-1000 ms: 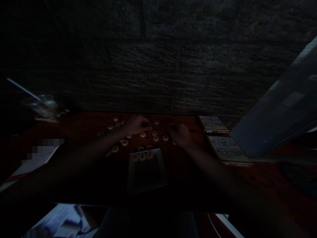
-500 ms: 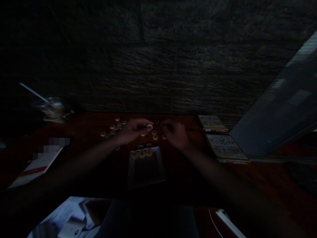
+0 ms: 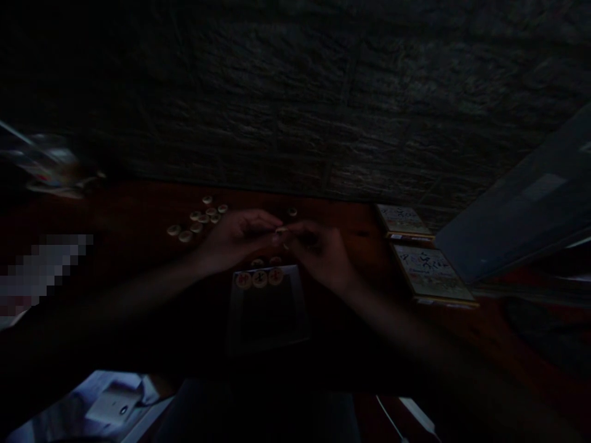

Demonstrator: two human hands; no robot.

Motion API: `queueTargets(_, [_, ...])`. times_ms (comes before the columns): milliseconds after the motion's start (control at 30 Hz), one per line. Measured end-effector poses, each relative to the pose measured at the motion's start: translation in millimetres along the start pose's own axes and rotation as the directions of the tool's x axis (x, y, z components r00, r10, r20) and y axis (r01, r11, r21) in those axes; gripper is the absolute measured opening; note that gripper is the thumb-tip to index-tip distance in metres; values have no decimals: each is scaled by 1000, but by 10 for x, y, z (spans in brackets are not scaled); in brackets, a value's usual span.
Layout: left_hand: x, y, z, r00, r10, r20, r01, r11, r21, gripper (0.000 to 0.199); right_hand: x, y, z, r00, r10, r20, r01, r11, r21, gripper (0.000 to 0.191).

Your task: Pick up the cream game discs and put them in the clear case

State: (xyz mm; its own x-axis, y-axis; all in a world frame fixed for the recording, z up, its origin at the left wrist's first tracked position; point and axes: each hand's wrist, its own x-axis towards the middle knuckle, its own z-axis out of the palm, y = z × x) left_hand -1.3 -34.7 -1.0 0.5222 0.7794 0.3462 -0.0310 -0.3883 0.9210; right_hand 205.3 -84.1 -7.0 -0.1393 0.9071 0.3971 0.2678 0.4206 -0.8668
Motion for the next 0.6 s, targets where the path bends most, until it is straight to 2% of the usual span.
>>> queueTargets(133, [-6,-18,-8,1000,20,-19,-22,995,-94,30,-8,-42,11,995,101,-22,-97,986,136,29])
queueTargets(300, [-9,-45,-13,1000,18,-9,-19,996,-91,30,-4,-54,29,985,174,-11,-168,961,220,37])
queueTargets(467, [-33,-47,9,1000,20,7,-20,999,-29,28,0,-72,33,981,192,-11,-186,964,187,38])
queueTargets(600, [-55,-33,40,999,6,46,-4,999,-50,28,1,-96,30,978,206,6,-204,962,182,39])
